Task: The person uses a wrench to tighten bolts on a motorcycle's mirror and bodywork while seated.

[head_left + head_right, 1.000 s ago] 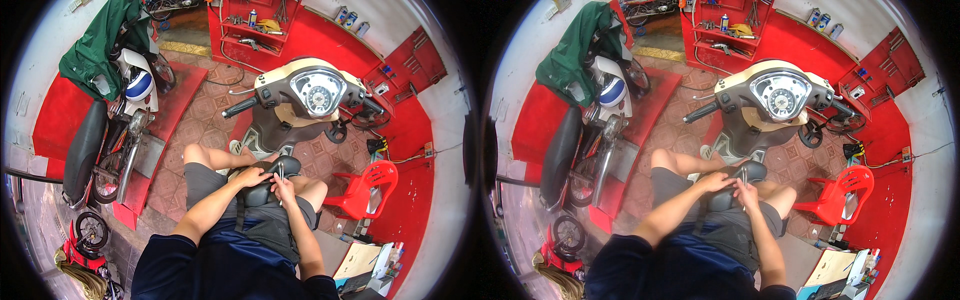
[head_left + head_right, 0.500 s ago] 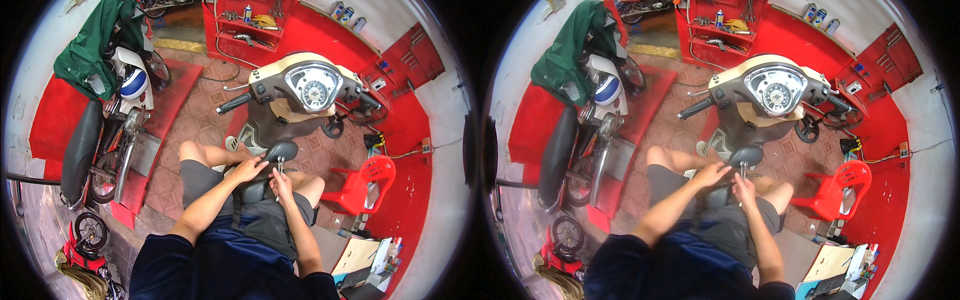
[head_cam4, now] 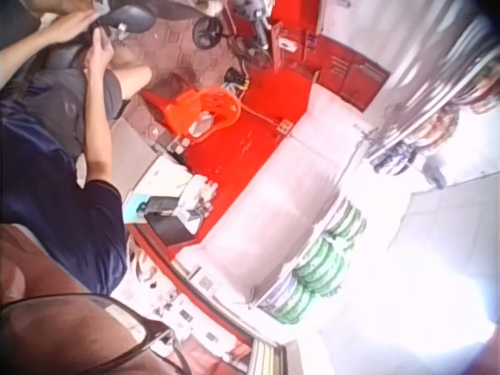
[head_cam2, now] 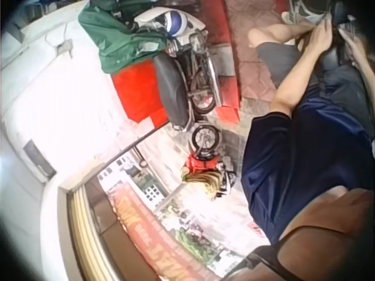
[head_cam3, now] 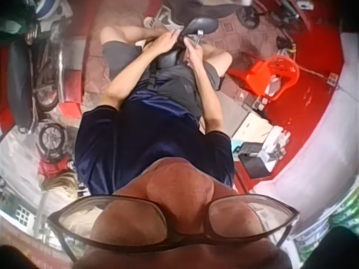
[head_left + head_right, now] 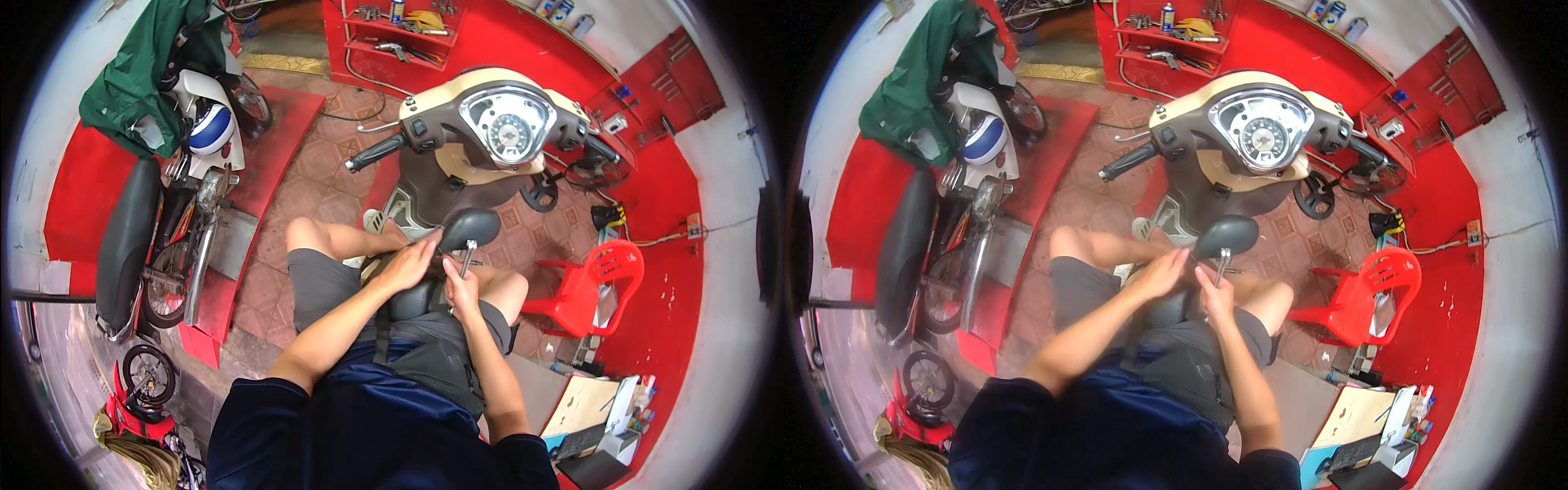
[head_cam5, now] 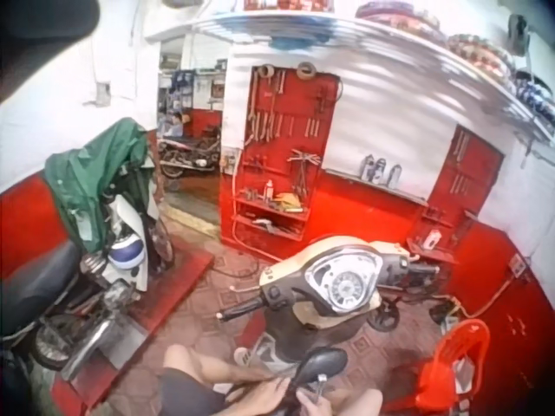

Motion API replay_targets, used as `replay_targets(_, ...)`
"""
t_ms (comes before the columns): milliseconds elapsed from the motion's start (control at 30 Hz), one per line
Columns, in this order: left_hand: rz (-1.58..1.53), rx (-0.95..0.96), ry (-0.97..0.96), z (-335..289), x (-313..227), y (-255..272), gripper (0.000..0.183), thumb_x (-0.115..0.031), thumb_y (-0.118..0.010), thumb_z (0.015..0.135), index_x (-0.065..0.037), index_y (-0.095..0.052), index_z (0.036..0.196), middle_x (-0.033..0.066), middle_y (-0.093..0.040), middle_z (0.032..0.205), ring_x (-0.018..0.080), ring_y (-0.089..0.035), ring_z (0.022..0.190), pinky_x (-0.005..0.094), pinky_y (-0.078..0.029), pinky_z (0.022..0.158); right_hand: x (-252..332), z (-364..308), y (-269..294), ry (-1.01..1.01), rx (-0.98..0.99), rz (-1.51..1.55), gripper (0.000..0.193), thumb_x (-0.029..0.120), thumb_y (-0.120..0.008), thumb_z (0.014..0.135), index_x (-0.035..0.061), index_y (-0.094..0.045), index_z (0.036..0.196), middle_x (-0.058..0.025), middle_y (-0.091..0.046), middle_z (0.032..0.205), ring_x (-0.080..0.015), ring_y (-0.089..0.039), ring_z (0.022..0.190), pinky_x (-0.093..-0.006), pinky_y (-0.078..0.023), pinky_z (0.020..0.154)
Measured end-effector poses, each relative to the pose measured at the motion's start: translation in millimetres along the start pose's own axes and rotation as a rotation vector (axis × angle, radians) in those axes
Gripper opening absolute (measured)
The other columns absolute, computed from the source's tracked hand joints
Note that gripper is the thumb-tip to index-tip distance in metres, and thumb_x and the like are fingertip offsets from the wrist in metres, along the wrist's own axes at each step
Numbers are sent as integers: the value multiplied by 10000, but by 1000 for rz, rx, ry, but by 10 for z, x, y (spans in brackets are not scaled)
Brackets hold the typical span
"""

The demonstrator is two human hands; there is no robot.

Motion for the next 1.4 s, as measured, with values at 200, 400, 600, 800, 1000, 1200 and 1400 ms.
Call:
replay_targets(200,47,-196,-185,-93,-365,-67,234,-189,-472,982,-6,-591,1066,205,-549,1036,427,-609,830,502,-493,713,291,44,-105,57,-112,174,279,271,-715,899,29,-635,1013,50,-498,605,-36,-401,469,-212,-271,429)
replay_targets(400,54,-195,-282,-55,-818,198,219,-186,-521,956,-23,-628,1056,182,-615,968,398,-625,841,471,-510,743,475,56,-67,46,-150,259,157,255,-674,924,122,-591,926,95,-455,610,-22,-341,445,-217,-220,406)
replay_targets(600,-70,-670,-336,618,-1161,1395,129,-105,-733,820,-37,-652,896,90,-646,842,240,-615,780,344,-488,721,337,20,50,-76,-50,396,286,265,-600,958,100,-549,1185,-76,-659,840,-40,-291,385,-213,-195,360)
replay_targets(800,-113,-654,-268,1473,-862,1935,370,-98,-717,837,-68,-620,1193,54,-568,996,152,-556,836,275,-492,743,174,101,63,-147,36,477,303,221,-610,944,77,-535,1201,-122,-641,847,-53,-303,393,-211,-213,370)
replay_targets(1000,-252,-390,-325,1793,-674,1987,343,-65,-673,859,-41,-640,1199,57,-546,1036,137,-551,872,266,-482,749,131,220,84,-150,71,487,376,219,-633,919,38,-504,1223,-154,-636,838,-57,-291,377,-217,-204,378)
replay_targets(1200,-291,-197,-282,1878,-658,2059,316,-47,-663,868,-20,-646,1182,66,-514,1057,158,-541,934,278,-461,805,50,290,131,-183,90,501,407,209,-646,899,38,-502,1239,-191,-644,850,-71,-303,374,-232,-225,378)
replay_targets(1400,-282,-120,-259,1918,-613,2091,264,-70,-569,936,-13,-648,1182,79,-489,1078,178,-507,999,292,-413,890,-4,357,160,-223,84,502,367,190,-640,903,56,-543,1230,-202,-665,861,-72,-310,378,-231,-234,380)
Point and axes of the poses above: each hand's wrist, its own z-axis towards the middle knuckle, its own y-axis out of the back of the hand, x = y × z, the point moved 4 cm from there along z, towards the middle knuckle
